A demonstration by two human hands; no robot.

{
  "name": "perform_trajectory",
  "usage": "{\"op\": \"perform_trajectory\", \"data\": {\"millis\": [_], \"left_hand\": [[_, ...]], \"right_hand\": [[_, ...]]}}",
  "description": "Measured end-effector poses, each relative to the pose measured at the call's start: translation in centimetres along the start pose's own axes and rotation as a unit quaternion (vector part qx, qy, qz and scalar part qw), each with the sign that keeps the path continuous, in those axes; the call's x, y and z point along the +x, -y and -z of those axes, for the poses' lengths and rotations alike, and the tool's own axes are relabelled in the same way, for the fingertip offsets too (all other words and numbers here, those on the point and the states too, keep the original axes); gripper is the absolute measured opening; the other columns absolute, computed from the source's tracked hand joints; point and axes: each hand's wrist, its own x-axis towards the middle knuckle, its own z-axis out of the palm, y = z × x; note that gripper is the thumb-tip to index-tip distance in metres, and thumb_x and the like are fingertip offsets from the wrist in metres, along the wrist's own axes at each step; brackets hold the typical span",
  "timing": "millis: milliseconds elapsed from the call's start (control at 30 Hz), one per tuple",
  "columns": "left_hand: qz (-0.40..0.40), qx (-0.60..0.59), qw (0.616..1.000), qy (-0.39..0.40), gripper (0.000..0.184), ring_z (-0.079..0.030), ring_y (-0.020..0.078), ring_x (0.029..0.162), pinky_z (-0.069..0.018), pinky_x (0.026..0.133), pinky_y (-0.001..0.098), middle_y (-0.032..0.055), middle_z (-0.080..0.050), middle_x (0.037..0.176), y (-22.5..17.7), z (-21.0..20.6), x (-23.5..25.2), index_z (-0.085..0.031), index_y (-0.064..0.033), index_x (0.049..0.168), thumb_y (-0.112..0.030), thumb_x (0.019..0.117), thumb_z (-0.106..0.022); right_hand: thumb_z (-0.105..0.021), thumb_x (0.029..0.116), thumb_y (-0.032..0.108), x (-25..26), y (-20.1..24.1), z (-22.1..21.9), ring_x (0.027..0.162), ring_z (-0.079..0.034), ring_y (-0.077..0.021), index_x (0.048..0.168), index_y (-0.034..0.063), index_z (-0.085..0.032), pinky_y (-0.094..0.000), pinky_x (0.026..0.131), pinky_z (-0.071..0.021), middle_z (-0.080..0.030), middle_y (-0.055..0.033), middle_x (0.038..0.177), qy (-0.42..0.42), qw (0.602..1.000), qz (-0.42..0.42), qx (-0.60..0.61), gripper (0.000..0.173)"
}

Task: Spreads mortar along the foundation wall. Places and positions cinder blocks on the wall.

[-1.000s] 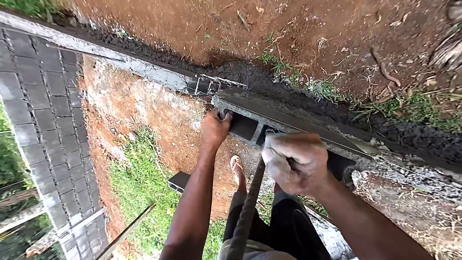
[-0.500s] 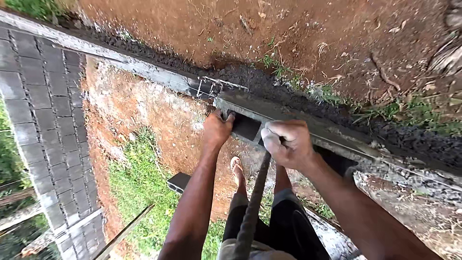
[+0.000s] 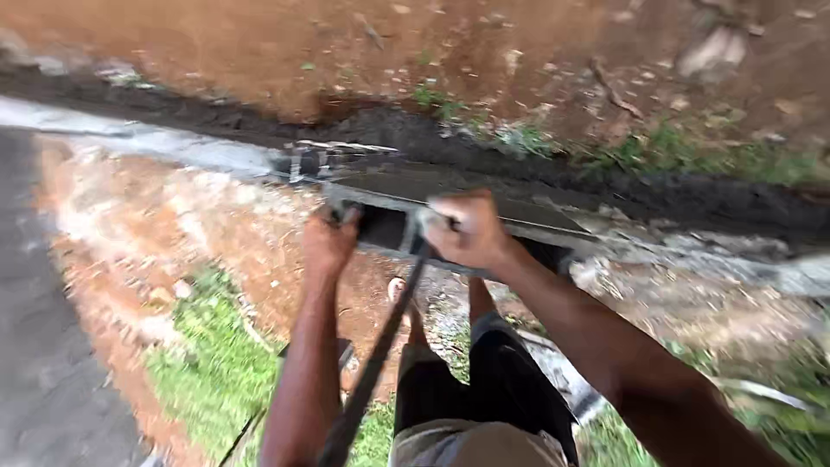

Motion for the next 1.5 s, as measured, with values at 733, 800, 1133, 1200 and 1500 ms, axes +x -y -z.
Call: {"op": "perform_trajectory", "data": {"millis": [733, 800, 1133, 1200, 1500], "left_hand": [[0.034, 0.026, 0.999, -0.019, 0.04, -0.065, 0.0252, 0.087, -0.0521, 0.086, 0.0512, 0.02, -0.067, 0.099, -2.4, 0.2, 0.2, -0.065, 0.0054, 0.113, -0.033, 0.102, -0.063], [0.011, 0.019, 0.999, -0.036, 0.043, -0.067, 0.0297, 0.092, -0.0521, 0.088, 0.0547, 0.0225, -0.068, 0.101, -1.1, -0.2, 1.0, -0.066, 0.0058, 0.111, -0.036, 0.0997, -0.067], [-0.033, -0.047, 0.998, -0.023, 0.05, -0.064, 0.0391, 0.114, -0.0517, 0.094, 0.0656, 0.0243, -0.064, 0.126, 0.8, -0.7, 1.8, -0.06, -0.0046, 0.134, -0.036, 0.0966, -0.069], [-0.026, -0.052, 0.998, 0.01, 0.05, -0.065, 0.041, 0.111, -0.052, 0.091, 0.0669, 0.0253, -0.064, 0.124, 1.2, -0.2, 2.6, -0.061, -0.0049, 0.132, -0.04, 0.0976, -0.068], [-0.087, -0.192, 0.977, 0.042, 0.049, -0.063, 0.0227, 0.12, -0.0524, 0.102, 0.0499, 0.0129, -0.062, 0.135, 0.9, 0.1, 2.9, -0.053, -0.0105, 0.143, -0.021, 0.0978, -0.067]], "right_hand": [[-0.069, 0.0861, 0.003, -4.3, 8.1, 2.0, 0.054, -0.055, -0.0118, 0.07, -0.0015, -0.065, -0.0273, 0.048, -0.0426, -0.057, -0.0067, 0.061, -0.059, 0.993, 0.102, 0.01, 0.017], [-0.068, 0.085, 0.002, -4.2, 6.8, 2.6, 0.053, -0.056, -0.0122, 0.069, -0.0026, -0.065, -0.0279, 0.047, -0.0457, -0.059, -0.0079, 0.061, -0.107, 0.989, 0.105, -0.017, 0.017], [-0.054, 0.1004, 0.012, -10.0, 6.3, 7.2, 0.052, -0.049, -0.0031, 0.076, 0.0108, -0.06, -0.0245, 0.049, -0.0439, -0.053, 0.0075, 0.06, -0.399, 0.912, 0.095, 0.021, 0.025], [-0.048, 0.1034, 0.015, -12.8, 5.2, 9.2, 0.043, -0.039, -0.0048, 0.067, 0.02, -0.048, -0.0259, 0.042, -0.037, -0.04, 0.0102, 0.05, -0.44, 0.893, 0.072, 0.062, 0.036], [-0.037, 0.1066, 0.015, -13.4, 3.4, 9.4, 0.038, -0.032, -0.0058, 0.06, 0.0207, -0.036, -0.0241, 0.039, -0.0311, -0.032, 0.0079, 0.046, -0.449, 0.886, 0.024, 0.112, 0.047]]}}
